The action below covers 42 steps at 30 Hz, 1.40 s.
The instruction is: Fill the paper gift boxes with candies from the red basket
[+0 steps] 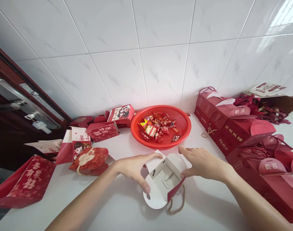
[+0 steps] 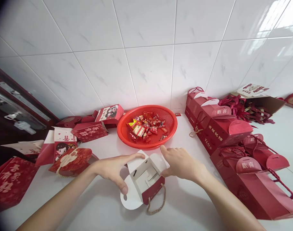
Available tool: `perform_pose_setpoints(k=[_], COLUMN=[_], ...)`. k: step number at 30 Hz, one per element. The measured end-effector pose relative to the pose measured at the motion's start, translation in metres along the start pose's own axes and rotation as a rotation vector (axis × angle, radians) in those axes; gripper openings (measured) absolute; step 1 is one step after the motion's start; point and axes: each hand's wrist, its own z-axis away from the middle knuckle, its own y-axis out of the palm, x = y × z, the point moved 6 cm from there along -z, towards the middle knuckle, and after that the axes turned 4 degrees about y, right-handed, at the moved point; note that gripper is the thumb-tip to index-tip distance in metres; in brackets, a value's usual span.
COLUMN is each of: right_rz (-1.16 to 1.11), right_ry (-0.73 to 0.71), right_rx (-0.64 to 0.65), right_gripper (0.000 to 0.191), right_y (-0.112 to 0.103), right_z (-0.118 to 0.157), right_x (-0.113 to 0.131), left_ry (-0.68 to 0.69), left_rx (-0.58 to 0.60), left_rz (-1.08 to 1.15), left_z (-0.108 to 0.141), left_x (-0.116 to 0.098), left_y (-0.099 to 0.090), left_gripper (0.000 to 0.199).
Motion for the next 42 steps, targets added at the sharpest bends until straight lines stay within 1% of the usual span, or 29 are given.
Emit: perform_pose_setpoints(k=[3,5,7,10,11,13,16,19,23,26,28,30,31,34,36,38,39,40,41,42], right_rz=[-0.062,-0.045,0.009,0.062,0.065,0.043,-0.056,-0.225,-0.49,-0.552,-0.564,-0.572,-0.555,-0.365,-0.219,-0.182,-0.207,-0.251,-0.303,-0.352], right_ry=[-0.097,-0.134,-0.102,-0.004,0.018,0.034,0.027,0.031,0.04,0.046,0.049,0.05,0.058,0.107,0.148,0.158,0.132,0.074,-0.017,-0.129], right_rx=[-0.068,-0.088,-0.109,-0.171,-0.17,-0.095,0.091,0.231,0.465,0.537,0.542,0.489,0.433,0.16,-0.026,-0.16,-0.206,-0.235,-0.237,-0.212], right_gripper=[0.038,0.035,0.03,0.026,0.025,0.028,0.038,0.045,0.063,0.072,0.072,0.069,0.067,0.054,0.044,0.036,0.033,0.031,0.029,0.028], right_y=[-0.006,-0.007,-0.006,-0.006,-0.005,0.001,0.012,0.018,0.031,0.036,0.036,0.033,0.03,0.011,-0.004,-0.016,-0.02,-0.023,-0.025,-0.024], right_z=[-0.001,-0.001,-0.002,-0.005,-0.007,-0.011,-0.019,-0.027,-0.031,-0.034,-0.036,-0.039,-0.039,-0.037,-0.028,-0.017,-0.012,-0.008,-0.004,0.0], right_x=[0.006,0.006,0.002,-0.01,-0.014,-0.021,-0.031,-0.04,-0.046,-0.046,-0.046,-0.047,-0.048,-0.051,-0.048,-0.042,-0.036,-0.03,-0.021,-0.011], left_ry=[-0.025,-0.012,0.004,0.02,0.026,0.043,0.064,0.076,0.083,0.059,0.051,0.059,0.064,0.057,0.041,0.034,0.034,0.034,0.032,0.028], left_rx=[-0.045,-0.083,-0.107,-0.131,-0.132,-0.125,-0.121,-0.127,-0.133,-0.12,-0.121,-0.145,-0.163,-0.202,-0.208,-0.21,-0.213,-0.215,-0.219,-0.223], left_rz=[0.01,0.014,0.03,0.051,0.055,0.06,0.071,0.064,0.063,0.043,0.007,-0.039,-0.064,-0.148,-0.204,-0.242,-0.253,-0.262,-0.271,-0.279], left_z=[-0.002,-0.004,-0.004,-0.005,-0.005,-0.007,-0.008,-0.008,-0.008,-0.008,-0.007,-0.007,-0.006,-0.005,-0.005,-0.005,-0.005,-0.005,-0.005,-0.005], left_x=[0.016,0.022,0.026,0.028,0.029,0.029,0.029,0.027,0.026,0.03,0.031,0.029,0.027,0.019,0.015,0.012,0.01,0.009,0.008,0.008], left_y=[0.005,0.005,0.003,0.0,0.0,0.0,0.0,-0.001,-0.001,0.0,0.0,-0.002,-0.003,-0.005,-0.004,-0.003,-0.002,-0.002,-0.001,-0.001], left_gripper=[0.12,0.12,0.117,0.115,0.114,0.114,0.114,0.112,0.111,0.116,0.117,0.113,0.111,0.106,0.106,0.108,0.108,0.108,0.108,0.108])
